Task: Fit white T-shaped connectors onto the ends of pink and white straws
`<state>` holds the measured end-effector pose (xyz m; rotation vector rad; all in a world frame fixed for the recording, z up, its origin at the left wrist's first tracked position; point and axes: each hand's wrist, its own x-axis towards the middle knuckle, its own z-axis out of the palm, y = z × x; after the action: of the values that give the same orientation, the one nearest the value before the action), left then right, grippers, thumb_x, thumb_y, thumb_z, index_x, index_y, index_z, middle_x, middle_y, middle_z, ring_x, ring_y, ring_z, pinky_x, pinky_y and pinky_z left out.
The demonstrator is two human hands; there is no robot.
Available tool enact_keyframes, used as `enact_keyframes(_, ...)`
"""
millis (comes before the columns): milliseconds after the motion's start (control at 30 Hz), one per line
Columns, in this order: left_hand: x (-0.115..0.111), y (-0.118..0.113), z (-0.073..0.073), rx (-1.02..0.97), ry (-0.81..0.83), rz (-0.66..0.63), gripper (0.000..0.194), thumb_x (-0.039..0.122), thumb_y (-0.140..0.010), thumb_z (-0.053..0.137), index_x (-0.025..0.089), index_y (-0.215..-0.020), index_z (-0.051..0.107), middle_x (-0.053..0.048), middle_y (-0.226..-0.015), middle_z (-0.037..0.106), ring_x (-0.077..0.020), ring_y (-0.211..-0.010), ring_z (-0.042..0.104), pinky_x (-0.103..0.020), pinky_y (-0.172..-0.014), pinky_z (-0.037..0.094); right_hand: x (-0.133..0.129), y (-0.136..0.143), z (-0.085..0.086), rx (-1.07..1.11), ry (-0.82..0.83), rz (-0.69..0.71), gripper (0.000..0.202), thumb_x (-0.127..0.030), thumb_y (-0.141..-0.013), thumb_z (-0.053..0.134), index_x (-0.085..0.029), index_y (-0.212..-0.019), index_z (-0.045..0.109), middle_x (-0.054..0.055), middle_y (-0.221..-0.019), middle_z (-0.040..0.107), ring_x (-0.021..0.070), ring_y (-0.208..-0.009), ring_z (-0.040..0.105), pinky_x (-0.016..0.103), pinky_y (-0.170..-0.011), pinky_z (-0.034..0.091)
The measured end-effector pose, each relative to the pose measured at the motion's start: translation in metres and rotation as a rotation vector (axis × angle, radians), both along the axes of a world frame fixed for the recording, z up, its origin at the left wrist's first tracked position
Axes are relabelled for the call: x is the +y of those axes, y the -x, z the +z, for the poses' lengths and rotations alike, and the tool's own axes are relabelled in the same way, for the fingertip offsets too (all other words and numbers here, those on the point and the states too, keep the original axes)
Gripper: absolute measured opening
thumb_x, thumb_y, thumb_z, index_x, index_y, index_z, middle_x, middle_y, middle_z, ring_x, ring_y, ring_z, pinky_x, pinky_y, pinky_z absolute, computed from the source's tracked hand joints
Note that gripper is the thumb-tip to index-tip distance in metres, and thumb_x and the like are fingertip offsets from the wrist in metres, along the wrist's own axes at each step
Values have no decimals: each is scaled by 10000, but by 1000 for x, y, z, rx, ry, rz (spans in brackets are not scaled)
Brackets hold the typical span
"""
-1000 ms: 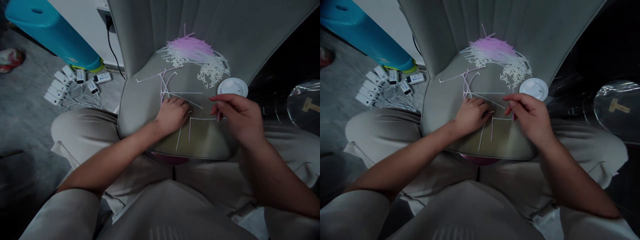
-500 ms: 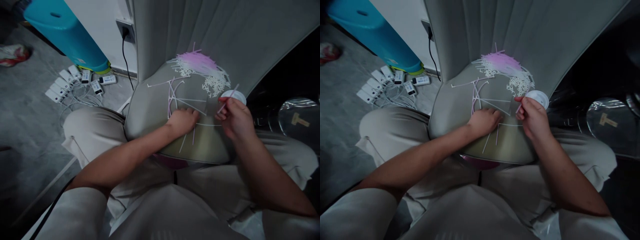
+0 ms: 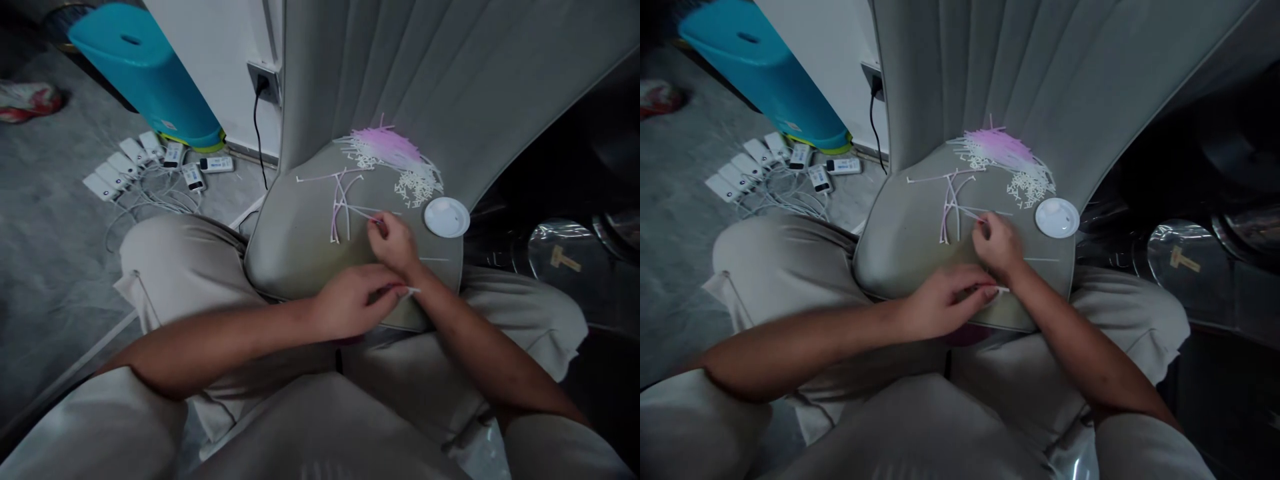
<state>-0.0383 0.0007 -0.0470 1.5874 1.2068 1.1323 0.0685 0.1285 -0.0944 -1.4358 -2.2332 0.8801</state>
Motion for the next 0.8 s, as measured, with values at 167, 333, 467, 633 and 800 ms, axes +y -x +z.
enact_keyframes(167, 0, -4, -5, 25, -28, -35, 336, 332, -1024, 491, 119, -966, 743, -93, -876, 778, -173, -807, 700, -278, -745, 516, -1, 33, -3, -220, -95, 127, 198, -348, -874, 635, -182, -939, 721, 151, -1025, 763, 297, -968, 687, 401, -876, 497)
enact_keyframes(333, 1, 0, -3, -28, -62, -51, 322, 327, -1032, 477, 135, -1005, 734, -87, -928, 789, -171, -824, 702, -277, -742, 519, 7, 27, -2, -323, -140, 103, 195, -221, -866, 547, -186, -869, 740, 129, -910, 778, 272, -839, 693, 377, -758, 496)
enact_keyframes(467, 1, 2, 0, -3, -71, -54, 281, 285, -1014, 491, 150, -909, 714, -41, -781, 732, -143, -711, 643, -267, -679, 469, 15, 6, 20, -301, -178, 87, 181, -270, -848, 585, -203, -884, 749, 77, -796, 748, 228, -727, 654, 339, -668, 469)
enact_keyframes(633, 2, 2, 1, 10, -85, -24, 300, 305, -1019, 499, 146, -874, 707, -40, -770, 715, -140, -721, 633, -269, -693, 464, 9, -29, 57, -228, -236, 115, 146, -315, -837, 622, -227, -845, 738, 44, -695, 679, 194, -627, 588, 323, -596, 437)
enact_keyframes(800, 1, 2, 2, 5, -98, -47, 281, 291, -1015, 502, 147, -904, 716, -45, -800, 729, -137, -736, 640, -263, -709, 478, 11, -39, 75, -112, -353, 187, 140, -337, -837, 643, -218, -809, 711, -19, -573, 543, 142, -521, 453, 296, -546, 371)
